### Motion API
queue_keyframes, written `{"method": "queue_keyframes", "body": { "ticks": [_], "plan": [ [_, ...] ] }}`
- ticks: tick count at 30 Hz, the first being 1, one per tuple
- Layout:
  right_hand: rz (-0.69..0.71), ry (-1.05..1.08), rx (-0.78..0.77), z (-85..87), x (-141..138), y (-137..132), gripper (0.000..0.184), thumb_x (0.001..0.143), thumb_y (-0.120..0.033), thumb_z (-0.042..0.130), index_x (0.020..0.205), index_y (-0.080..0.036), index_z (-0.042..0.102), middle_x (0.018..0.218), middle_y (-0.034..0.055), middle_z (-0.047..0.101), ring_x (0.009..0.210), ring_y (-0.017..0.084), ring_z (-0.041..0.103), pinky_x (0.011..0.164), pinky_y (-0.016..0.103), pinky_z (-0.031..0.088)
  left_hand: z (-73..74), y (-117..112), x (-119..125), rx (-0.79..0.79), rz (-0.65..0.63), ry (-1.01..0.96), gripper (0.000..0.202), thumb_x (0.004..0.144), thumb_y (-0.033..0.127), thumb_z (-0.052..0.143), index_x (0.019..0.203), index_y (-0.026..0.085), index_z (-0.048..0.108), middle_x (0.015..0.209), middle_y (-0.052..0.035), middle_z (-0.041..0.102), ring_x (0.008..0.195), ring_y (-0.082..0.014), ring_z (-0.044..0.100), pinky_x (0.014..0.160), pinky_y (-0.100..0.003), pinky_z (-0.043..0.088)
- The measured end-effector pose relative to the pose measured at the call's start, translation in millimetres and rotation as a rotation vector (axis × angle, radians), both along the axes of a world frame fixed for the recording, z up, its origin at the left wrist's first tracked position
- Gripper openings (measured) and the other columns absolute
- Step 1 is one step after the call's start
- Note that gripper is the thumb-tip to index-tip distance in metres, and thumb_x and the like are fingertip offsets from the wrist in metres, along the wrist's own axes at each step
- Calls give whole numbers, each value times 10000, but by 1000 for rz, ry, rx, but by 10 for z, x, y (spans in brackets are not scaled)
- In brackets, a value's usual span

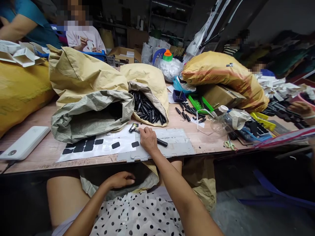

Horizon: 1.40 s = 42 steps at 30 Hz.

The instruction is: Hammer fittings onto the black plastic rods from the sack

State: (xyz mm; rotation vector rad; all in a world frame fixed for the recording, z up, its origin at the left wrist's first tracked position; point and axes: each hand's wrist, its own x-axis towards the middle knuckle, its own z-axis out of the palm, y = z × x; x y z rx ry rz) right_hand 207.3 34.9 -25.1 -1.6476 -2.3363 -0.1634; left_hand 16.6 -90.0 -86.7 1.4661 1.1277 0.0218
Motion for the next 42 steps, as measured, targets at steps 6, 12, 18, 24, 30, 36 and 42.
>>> {"method": "queue_keyframes", "body": {
  "ticks": [6, 12, 18, 24, 30, 36, 42],
  "plan": [
    [3, 2, -13, -8, -2, -10, 378, 999, -167, 487, 1306, -262, 685, 1033, 99, 617, 974, 256, 496, 797, 331, 384, 1175, 648, -279, 115, 127, -446, 505, 791, 617, 738, 1058, 189, 767, 788, -39, 738, 717, -188, 668, 699, -305, 549],
    [13, 18, -17, 8, -6, -10, 367, 1001, -176, 487, 1295, -264, 688, 1033, 99, 617, 974, 256, 498, 814, 333, 397, 1290, 1740, -303, 656, 1017, 284, 171, 785, 326, 731, 839, 165, 747, 894, -135, 766, 949, -328, 727, 857, -429, 559],
    [12, 17, -26, 25, -8, -8, 367, 1016, -184, 469, 1303, -260, 686, 1039, 100, 623, 980, 255, 510, 817, 338, 406, 1012, 2044, -268, 589, 1045, 580, 73, 724, 224, 735, 784, 182, 732, 979, -210, 768, 1014, -399, 730, 832, -471, 563],
    [3, 16, -34, 33, -19, -4, 355, 1017, -193, 471, 1286, -257, 694, 1042, 101, 626, 982, 258, 510, 812, 339, 405, 1022, 1712, -541, 897, 962, 407, 85, 789, 284, 682, 821, 213, 714, 894, -107, 763, 965, -322, 694, 903, -435, 536],
    [-3, 12, -39, 51, -21, -4, 361, 1017, -189, 468, 1298, -259, 684, 1058, 102, 623, 997, 258, 504, 823, 335, 403, 821, 967, -515, 1003, 601, 105, 165, 817, 373, 697, 917, 254, 750, 868, -35, 745, 895, -258, 653, 839, -380, 542],
    [-17, 8, -65, 90, -26, -6, 364, 1032, -208, 450, 1312, -258, 678, 1081, 109, 627, 1019, 262, 507, 824, 338, 404, 638, 785, -384, 921, 415, 108, 109, 812, 318, 704, 889, 255, 750, 875, -35, 726, 908, -261, 624, 870, -397, 515],
    [-11, 12, -60, 96, -24, -12, 357, 1026, -203, 462, 1302, -255, 682, 1080, 112, 629, 1023, 264, 511, 824, 339, 414, 651, 861, -328, 928, 424, 154, 173, 780, 338, 772, 937, 265, 774, 859, -29, 705, 903, -258, 600, 858, -377, 474]
  ]
}}
